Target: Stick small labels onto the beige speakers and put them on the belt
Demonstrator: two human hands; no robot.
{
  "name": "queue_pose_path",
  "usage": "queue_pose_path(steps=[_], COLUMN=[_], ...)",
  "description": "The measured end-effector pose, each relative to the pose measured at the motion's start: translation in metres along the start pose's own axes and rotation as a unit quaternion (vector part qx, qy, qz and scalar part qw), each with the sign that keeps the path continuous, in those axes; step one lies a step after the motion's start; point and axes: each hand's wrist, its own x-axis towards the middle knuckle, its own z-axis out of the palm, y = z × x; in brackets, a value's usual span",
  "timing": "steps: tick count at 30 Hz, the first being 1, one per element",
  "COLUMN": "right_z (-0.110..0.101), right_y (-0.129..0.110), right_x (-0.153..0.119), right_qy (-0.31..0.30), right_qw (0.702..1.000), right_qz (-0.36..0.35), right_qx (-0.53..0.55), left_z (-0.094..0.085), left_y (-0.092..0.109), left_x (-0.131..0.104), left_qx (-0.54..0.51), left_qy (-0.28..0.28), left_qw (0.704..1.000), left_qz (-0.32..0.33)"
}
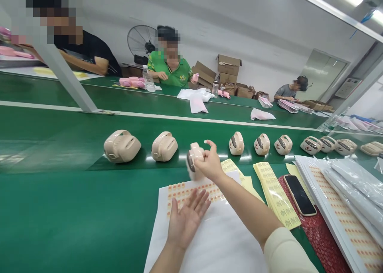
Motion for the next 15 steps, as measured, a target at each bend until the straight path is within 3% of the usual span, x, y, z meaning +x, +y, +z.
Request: queue_pose_path(steps=[4,6,7,10,12,15], right_z=[-0.011,-0.020,-0.027,-0.063,-0.092,-0.124], right_y=[0.009,0.021,0.029,0.053,0.070,0.092], right_x=[-0.058,-0.078,-0.085,-0.090,-0.084,-0.075], right_qy=[-0.107,-0.132,-0.122,0.022,0.147,0.188], right_qw=[0.958,0.948,0.957,0.995,0.978,0.958], right_qz=[0.132,0.169,0.159,0.084,0.082,0.119], right_qx=[0.231,0.235,0.210,0.039,-0.121,-0.181], left_z=[-0.001,-0.004,-0.006,-0.008,-0.006,0.001], left_y=[0.000,0.003,0.005,0.012,0.013,0.011], left_x=[-0.009,-0.015,-0.017,-0.020,-0.018,-0.016], left_qx=[-0.133,-0.158,-0.162,-0.165,-0.162,-0.146], left_qy=[-0.118,-0.163,-0.176,-0.177,-0.154,-0.098], left_qw=[0.984,0.974,0.971,0.970,0.974,0.983], left_qz=[0.008,0.013,0.015,0.016,0.026,0.044])
